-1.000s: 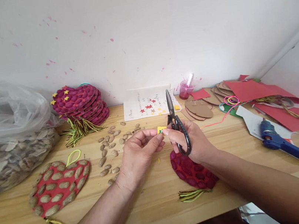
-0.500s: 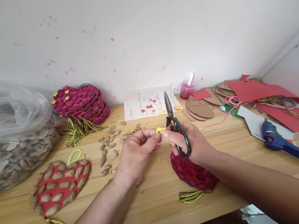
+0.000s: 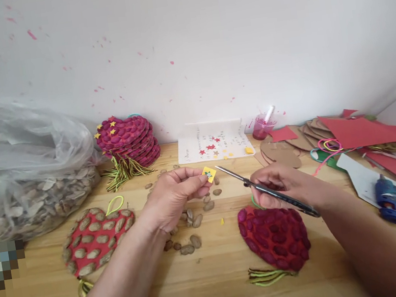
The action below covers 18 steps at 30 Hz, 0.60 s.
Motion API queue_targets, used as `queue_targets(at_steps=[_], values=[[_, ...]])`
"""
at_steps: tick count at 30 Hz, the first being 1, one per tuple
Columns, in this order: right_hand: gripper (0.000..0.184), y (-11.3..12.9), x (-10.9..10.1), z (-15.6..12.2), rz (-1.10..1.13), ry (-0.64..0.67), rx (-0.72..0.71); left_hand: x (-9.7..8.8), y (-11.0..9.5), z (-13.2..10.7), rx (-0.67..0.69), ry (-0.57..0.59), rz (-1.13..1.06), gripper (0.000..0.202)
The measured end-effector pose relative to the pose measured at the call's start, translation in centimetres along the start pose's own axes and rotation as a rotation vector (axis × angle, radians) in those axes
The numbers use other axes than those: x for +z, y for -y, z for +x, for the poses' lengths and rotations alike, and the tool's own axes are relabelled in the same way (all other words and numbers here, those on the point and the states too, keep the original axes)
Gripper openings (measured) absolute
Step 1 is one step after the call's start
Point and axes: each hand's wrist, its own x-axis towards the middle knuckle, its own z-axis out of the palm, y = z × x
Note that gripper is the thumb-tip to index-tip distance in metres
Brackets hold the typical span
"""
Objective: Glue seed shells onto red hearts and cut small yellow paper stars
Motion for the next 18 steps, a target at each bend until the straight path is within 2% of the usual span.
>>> queue_targets(at_steps=[8, 18], values=[[0.033, -0.2, -1.0, -0.6, -0.197, 0.109, 0.138, -0.1, -0.1, 0.1, -0.077, 0.019, 0.025, 0.032], [0.035, 1.0, -0.8, -0.5, -0.225, 0.091, 0.172, 0.1, 0.4, 0.2, -0.111, 0.064, 0.046, 0.031]])
